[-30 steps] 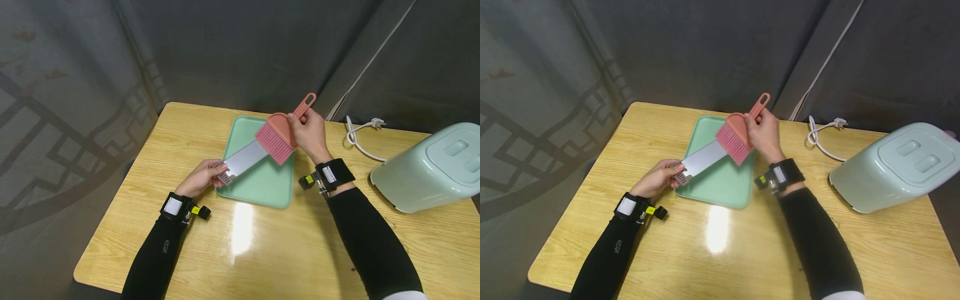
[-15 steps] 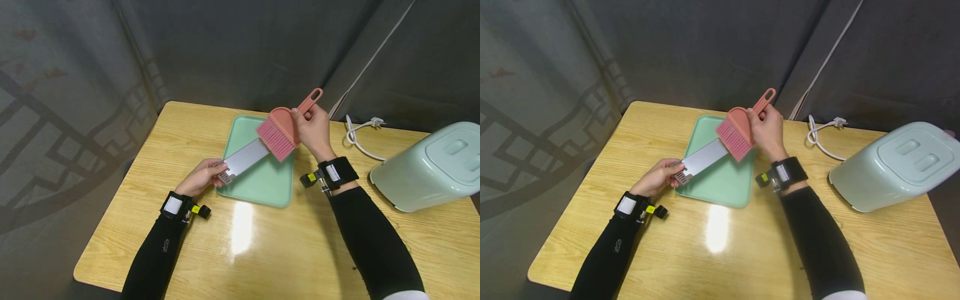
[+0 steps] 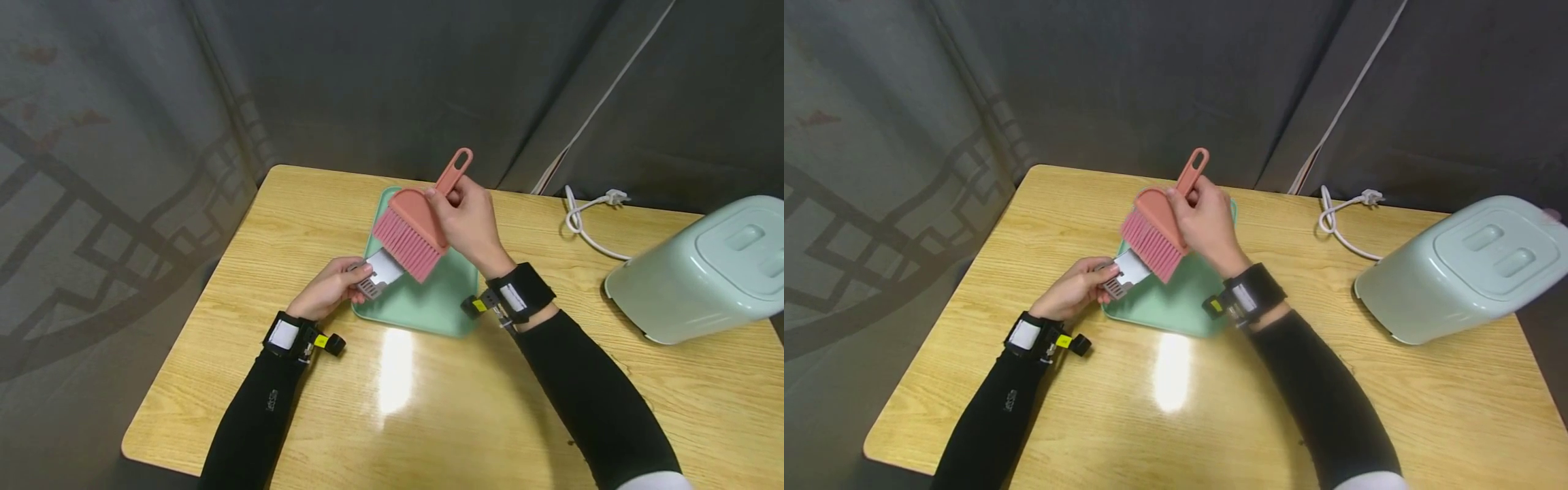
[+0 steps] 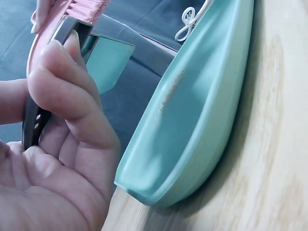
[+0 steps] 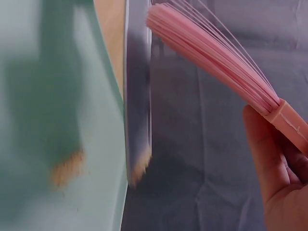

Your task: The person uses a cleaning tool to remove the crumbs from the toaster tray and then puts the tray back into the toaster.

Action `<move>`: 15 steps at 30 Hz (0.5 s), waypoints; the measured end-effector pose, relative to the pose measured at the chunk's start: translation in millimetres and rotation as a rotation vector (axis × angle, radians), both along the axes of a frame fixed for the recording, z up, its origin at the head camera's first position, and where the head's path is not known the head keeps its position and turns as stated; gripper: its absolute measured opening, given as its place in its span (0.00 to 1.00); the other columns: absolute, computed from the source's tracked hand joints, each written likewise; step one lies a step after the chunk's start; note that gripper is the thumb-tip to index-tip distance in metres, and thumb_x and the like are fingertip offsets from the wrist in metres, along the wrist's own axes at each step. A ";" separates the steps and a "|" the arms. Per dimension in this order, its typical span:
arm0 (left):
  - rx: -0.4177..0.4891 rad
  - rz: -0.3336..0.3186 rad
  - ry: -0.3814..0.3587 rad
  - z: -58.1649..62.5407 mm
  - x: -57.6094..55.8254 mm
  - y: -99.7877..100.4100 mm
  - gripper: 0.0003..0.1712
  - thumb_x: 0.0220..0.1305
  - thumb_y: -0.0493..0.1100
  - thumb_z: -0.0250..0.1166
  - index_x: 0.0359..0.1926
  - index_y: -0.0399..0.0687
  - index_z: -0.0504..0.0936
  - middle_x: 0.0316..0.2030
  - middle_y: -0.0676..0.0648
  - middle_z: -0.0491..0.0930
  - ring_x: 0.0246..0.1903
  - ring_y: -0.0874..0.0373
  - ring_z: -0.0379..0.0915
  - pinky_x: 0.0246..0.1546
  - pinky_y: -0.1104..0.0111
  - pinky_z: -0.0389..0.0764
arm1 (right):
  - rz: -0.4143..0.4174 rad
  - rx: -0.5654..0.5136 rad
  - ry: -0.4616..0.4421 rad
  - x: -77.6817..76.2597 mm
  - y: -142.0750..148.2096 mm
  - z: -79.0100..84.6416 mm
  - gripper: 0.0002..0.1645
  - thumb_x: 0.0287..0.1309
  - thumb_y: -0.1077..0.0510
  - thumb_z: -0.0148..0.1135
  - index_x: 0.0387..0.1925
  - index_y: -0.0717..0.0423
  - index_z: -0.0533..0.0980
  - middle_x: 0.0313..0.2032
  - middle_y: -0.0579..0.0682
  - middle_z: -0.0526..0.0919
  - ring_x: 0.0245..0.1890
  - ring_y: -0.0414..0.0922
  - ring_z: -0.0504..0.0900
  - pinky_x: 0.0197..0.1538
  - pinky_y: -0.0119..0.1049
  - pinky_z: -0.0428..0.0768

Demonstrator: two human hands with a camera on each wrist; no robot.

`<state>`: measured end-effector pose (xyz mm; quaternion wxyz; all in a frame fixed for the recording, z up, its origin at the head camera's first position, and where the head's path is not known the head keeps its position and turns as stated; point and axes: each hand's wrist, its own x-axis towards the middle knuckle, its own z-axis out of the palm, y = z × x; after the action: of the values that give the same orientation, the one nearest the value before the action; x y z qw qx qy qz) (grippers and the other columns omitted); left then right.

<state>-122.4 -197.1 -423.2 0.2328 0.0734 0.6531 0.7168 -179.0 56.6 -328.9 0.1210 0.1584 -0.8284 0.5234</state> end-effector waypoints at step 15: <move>0.028 -0.021 0.025 0.7 -0.1 0.2 0.17 0.78 0.38 0.52 0.54 0.25 0.75 0.33 0.45 0.81 0.24 0.60 0.75 0.27 0.71 0.80 | 0.009 0.020 -0.038 9.6 -21.5 -15.4 0.12 0.70 0.55 0.63 0.43 0.63 0.79 0.27 0.54 0.80 0.23 0.44 0.75 0.24 0.29 0.71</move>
<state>-122.5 -196.9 -422.5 0.2313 0.0924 0.6449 0.7225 -169.4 35.1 -344.4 0.1011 0.1533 -0.8351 0.5185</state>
